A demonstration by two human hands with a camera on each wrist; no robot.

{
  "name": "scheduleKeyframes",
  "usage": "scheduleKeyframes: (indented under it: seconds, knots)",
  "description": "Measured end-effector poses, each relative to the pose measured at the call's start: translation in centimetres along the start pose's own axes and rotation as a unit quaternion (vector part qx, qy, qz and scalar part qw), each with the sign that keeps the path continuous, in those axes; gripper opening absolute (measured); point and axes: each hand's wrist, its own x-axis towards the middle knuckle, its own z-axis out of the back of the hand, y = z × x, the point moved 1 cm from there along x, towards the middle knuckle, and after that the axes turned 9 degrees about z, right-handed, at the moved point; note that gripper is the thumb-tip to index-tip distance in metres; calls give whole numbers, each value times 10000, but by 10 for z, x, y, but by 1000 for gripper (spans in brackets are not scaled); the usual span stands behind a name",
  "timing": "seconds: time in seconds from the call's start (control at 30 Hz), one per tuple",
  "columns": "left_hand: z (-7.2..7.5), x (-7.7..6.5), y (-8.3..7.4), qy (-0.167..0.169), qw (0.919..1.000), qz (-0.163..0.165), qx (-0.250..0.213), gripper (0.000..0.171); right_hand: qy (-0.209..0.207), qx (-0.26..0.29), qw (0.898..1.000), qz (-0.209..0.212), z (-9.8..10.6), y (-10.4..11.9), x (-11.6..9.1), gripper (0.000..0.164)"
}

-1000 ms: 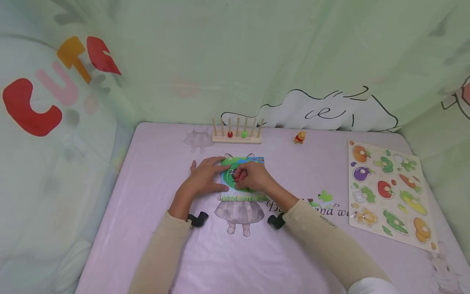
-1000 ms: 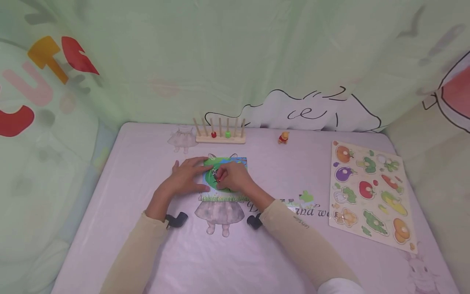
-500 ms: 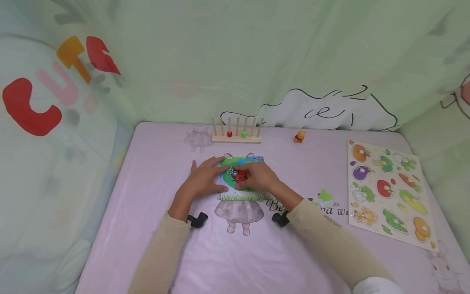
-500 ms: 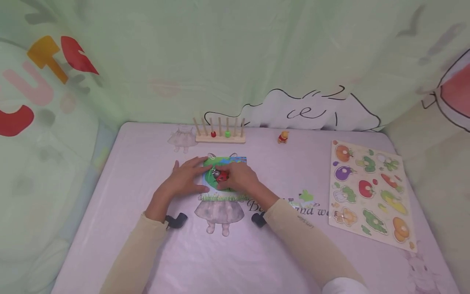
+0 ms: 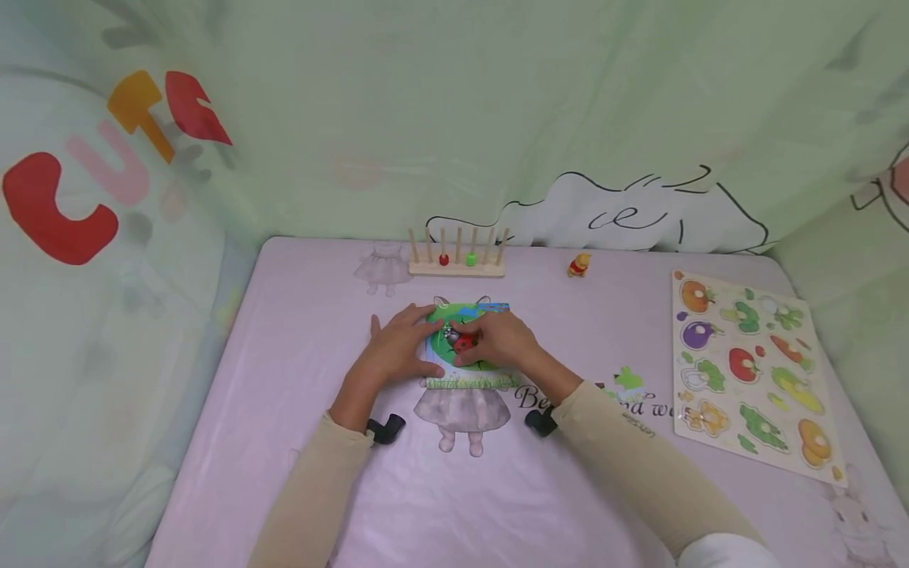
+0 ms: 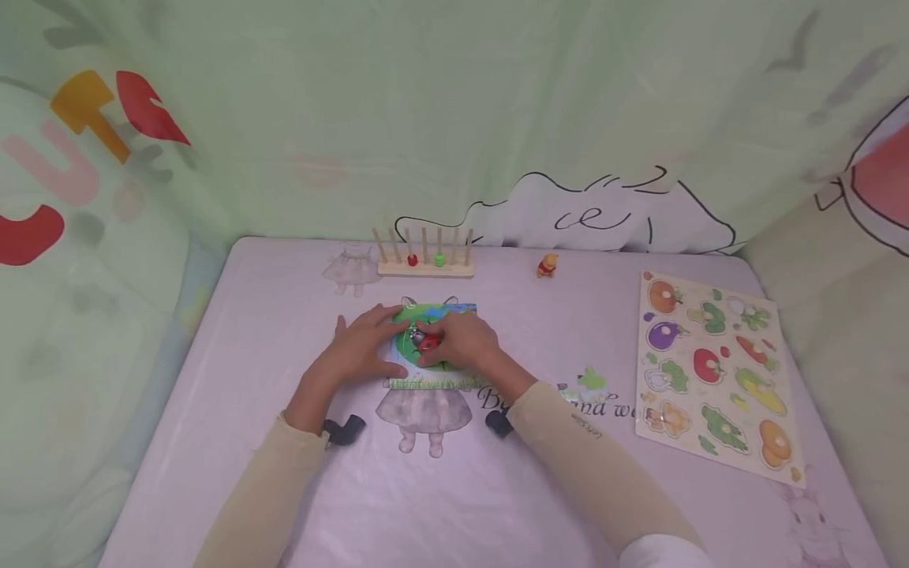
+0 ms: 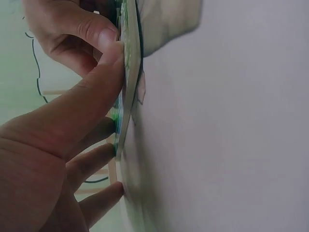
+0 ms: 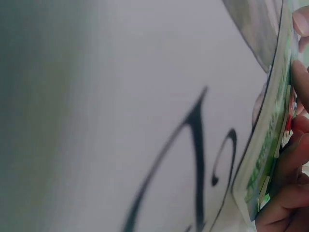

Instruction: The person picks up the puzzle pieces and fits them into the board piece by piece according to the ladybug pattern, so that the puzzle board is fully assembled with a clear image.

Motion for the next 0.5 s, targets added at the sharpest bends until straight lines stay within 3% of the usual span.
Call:
scheduleKeyframes:
  seconds: [0.3,0.5]
  knots:
    - [-1,-2,1,-16,10000,-27,7,86,-51,-113,9995,-279,0,2,1,70]
    - [0,-1,-1,-26,10000,6,60,86,-30,14,9999,-113,1,-1,1,70]
